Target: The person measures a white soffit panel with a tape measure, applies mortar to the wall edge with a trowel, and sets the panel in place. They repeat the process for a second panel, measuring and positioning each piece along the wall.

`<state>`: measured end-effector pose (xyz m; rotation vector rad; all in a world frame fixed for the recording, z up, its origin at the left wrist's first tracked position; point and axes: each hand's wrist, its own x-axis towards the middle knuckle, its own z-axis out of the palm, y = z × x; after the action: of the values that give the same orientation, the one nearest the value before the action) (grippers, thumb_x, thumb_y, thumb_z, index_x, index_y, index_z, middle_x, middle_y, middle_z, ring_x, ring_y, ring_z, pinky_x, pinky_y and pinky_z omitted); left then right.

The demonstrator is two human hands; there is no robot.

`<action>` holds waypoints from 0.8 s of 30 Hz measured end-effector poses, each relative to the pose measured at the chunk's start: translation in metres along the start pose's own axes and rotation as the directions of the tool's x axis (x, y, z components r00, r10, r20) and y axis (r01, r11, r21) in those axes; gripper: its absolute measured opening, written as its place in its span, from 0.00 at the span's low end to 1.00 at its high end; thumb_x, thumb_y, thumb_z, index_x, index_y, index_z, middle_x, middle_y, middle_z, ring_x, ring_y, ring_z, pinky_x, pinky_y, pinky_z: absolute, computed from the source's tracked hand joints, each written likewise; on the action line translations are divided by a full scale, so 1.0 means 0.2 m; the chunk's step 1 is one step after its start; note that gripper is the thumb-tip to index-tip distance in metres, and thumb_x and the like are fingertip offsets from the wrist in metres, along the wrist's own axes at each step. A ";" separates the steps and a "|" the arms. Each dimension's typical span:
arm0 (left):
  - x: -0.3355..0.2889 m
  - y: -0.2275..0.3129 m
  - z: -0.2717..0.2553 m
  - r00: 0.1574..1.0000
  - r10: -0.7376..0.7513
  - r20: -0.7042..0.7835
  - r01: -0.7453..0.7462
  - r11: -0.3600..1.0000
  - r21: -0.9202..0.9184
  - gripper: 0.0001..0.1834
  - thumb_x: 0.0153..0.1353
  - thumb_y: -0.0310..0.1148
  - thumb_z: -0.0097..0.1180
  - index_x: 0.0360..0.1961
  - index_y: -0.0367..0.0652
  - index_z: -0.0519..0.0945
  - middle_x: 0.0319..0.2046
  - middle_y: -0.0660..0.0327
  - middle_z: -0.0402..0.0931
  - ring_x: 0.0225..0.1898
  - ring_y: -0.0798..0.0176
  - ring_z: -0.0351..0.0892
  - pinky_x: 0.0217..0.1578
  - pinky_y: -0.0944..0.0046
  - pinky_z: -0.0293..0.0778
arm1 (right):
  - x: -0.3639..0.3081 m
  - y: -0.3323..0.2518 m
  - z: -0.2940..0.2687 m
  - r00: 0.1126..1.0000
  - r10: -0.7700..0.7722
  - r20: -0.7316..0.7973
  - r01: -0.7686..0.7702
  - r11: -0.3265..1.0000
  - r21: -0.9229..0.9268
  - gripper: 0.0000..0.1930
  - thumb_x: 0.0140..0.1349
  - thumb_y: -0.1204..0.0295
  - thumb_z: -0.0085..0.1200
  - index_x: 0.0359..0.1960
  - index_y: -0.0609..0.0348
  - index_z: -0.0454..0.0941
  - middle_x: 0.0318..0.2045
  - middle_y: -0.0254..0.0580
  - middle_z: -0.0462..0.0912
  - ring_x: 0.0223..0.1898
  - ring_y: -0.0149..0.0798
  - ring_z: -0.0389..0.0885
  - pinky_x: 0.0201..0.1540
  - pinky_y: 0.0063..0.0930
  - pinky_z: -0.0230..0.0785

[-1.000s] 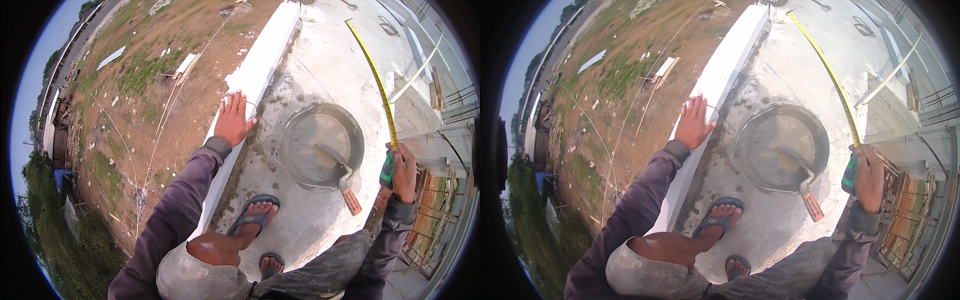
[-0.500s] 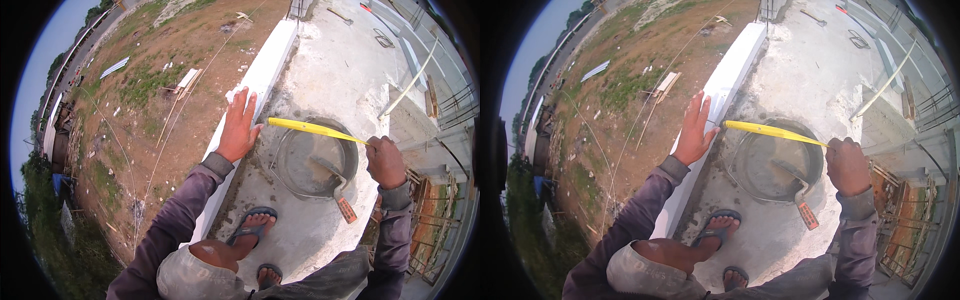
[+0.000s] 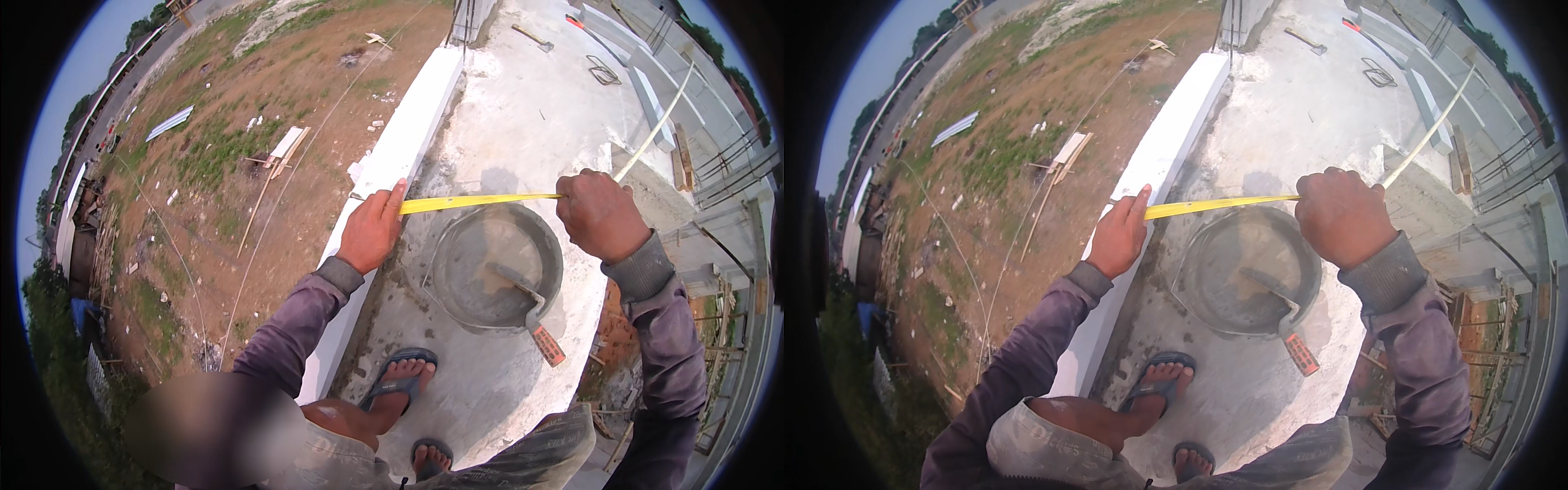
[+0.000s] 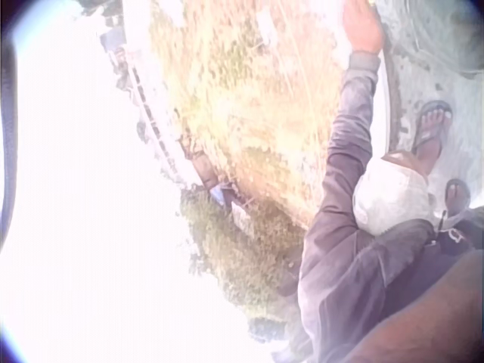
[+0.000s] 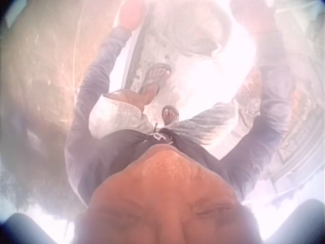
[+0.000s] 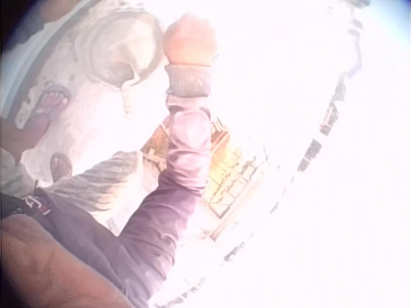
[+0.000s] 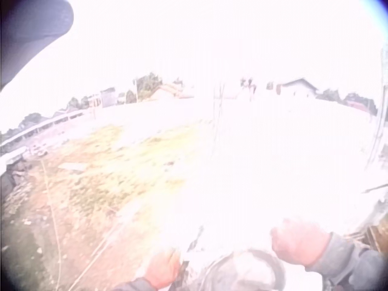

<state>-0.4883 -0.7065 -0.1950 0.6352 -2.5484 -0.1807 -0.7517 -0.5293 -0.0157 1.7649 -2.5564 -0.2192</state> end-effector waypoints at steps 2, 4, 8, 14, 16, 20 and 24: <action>0.01 -0.02 0.00 0.996 0.094 0.001 -0.094 0.995 -0.021 0.21 0.59 0.26 0.57 0.55 0.41 0.74 0.40 0.55 0.73 0.40 0.50 0.76 0.40 0.53 0.74 | 0.00 0.06 0.03 0.996 -0.087 0.000 0.087 0.993 0.075 0.08 0.60 0.71 0.52 0.32 0.61 0.81 0.29 0.53 0.81 0.35 0.57 0.81 0.38 0.52 0.74; 0.01 -0.09 0.03 0.990 0.137 -0.042 -0.137 0.991 0.007 0.17 0.59 0.26 0.56 0.50 0.41 0.74 0.43 0.55 0.74 0.41 0.49 0.77 0.41 0.53 0.74 | -0.01 0.18 0.04 0.970 -0.239 0.049 0.236 0.970 0.062 0.08 0.60 0.71 0.53 0.34 0.63 0.82 0.29 0.56 0.81 0.35 0.58 0.80 0.39 0.50 0.74; -0.04 -0.41 0.04 0.984 -0.076 -0.163 0.074 0.997 -0.018 0.09 0.59 0.23 0.56 0.42 0.39 0.78 0.48 0.53 0.75 0.45 0.46 0.76 0.46 0.50 0.74 | 0.02 0.55 -0.09 0.961 0.083 0.262 -0.137 0.971 0.195 0.10 0.60 0.68 0.57 0.37 0.61 0.83 0.36 0.52 0.81 0.43 0.53 0.78 0.50 0.44 0.71; -0.12 -0.65 0.12 0.955 -0.263 -0.135 0.260 0.965 -0.037 0.10 0.58 0.29 0.59 0.41 0.40 0.83 0.40 0.50 0.80 0.43 0.43 0.79 0.43 0.49 0.75 | -0.03 0.63 -0.16 0.942 0.180 -0.282 -0.059 0.918 0.392 0.12 0.67 0.70 0.50 0.38 0.67 0.81 0.23 0.49 0.78 0.24 0.44 0.78 0.33 0.35 0.72; -0.06 -0.64 0.20 0.937 -0.324 -0.130 0.308 0.943 -0.124 0.11 0.57 0.34 0.61 0.39 0.39 0.83 0.35 0.47 0.82 0.37 0.40 0.81 0.39 0.48 0.76 | 0.02 0.44 -0.14 0.899 0.211 -0.384 0.033 0.841 0.540 0.13 0.69 0.68 0.48 0.38 0.67 0.80 0.22 0.47 0.75 0.20 0.40 0.75 0.29 0.32 0.71; 0.04 -0.60 0.30 0.844 -0.525 -0.109 0.501 0.845 -0.184 0.11 0.54 0.34 0.64 0.33 0.37 0.84 0.28 0.46 0.83 0.31 0.43 0.83 0.36 0.51 0.77 | 0.15 0.00 -0.03 0.807 -0.121 -0.578 0.409 0.820 0.401 0.13 0.70 0.69 0.47 0.30 0.67 0.75 0.25 0.54 0.76 0.28 0.55 0.75 0.35 0.44 0.69; 0.04 -0.59 0.30 0.813 -0.562 -0.153 0.538 0.825 -0.170 0.13 0.52 0.37 0.65 0.30 0.35 0.84 0.26 0.44 0.82 0.29 0.40 0.83 0.33 0.47 0.78 | 0.20 -0.30 0.10 0.668 -0.263 -0.696 0.498 0.854 0.154 0.10 0.69 0.72 0.50 0.36 0.67 0.79 0.30 0.53 0.79 0.32 0.51 0.79 0.37 0.44 0.74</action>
<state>-0.4769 -0.8144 -0.2723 1.2698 -2.0798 -0.4415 -0.7133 -0.5854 -0.0454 1.9963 -1.7551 0.7576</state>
